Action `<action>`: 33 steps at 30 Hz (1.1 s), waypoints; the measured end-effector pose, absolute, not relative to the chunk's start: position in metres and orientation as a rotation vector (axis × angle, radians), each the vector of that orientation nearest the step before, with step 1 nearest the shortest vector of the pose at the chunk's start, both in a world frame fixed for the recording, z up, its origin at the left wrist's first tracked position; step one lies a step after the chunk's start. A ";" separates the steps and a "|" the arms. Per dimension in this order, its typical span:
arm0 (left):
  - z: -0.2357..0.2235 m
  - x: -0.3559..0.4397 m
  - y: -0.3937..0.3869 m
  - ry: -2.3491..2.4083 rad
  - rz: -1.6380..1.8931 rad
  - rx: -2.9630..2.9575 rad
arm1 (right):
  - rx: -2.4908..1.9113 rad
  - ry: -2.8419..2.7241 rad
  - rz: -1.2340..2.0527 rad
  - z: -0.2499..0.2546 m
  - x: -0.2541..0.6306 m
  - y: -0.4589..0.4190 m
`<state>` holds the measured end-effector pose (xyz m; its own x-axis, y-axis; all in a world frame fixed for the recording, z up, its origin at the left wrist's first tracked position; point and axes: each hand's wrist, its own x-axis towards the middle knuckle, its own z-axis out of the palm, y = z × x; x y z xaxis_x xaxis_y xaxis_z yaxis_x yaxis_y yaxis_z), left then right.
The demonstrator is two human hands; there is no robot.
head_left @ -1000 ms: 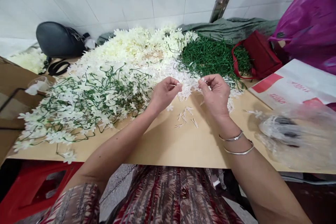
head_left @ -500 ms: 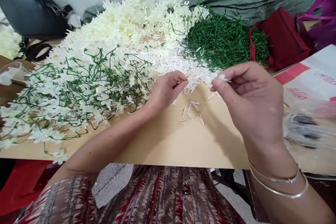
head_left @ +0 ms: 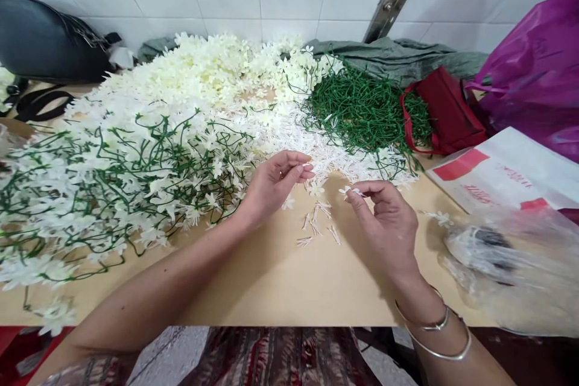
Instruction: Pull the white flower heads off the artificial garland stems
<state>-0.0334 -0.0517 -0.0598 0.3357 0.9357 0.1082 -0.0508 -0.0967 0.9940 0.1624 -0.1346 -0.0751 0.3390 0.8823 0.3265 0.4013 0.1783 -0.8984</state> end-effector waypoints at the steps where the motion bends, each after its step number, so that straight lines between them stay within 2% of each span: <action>1: -0.059 -0.035 -0.053 0.882 1.046 1.452 | -1.427 -1.259 0.520 -0.076 0.163 -0.136; 7: -0.047 -0.031 -0.050 1.023 1.007 2.314 | -1.402 -1.390 0.475 -0.073 0.160 -0.142; 12: -0.041 0.003 -0.017 1.146 0.596 2.821 | -1.410 -1.440 0.392 -0.072 0.161 -0.139; 16: -0.038 0.021 0.005 1.250 0.367 2.954 | -1.453 -1.429 0.400 -0.073 0.163 -0.136; 23: -0.040 0.021 0.012 1.174 0.397 3.072 | -1.441 -1.458 0.428 -0.069 0.157 -0.135; 28: -0.040 0.024 0.018 1.237 0.442 2.940 | -1.438 -1.462 0.431 -0.069 0.158 -0.134; 33: -0.030 0.002 -0.009 1.083 0.953 2.483 | -1.468 -1.416 0.459 -0.069 0.161 -0.136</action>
<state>0.0022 -0.0086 -0.0296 0.5043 0.7290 0.4628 0.5517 -0.6844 0.4768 0.1612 -0.1362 -0.0689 0.2410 0.9024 0.3573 0.5216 0.1901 -0.8317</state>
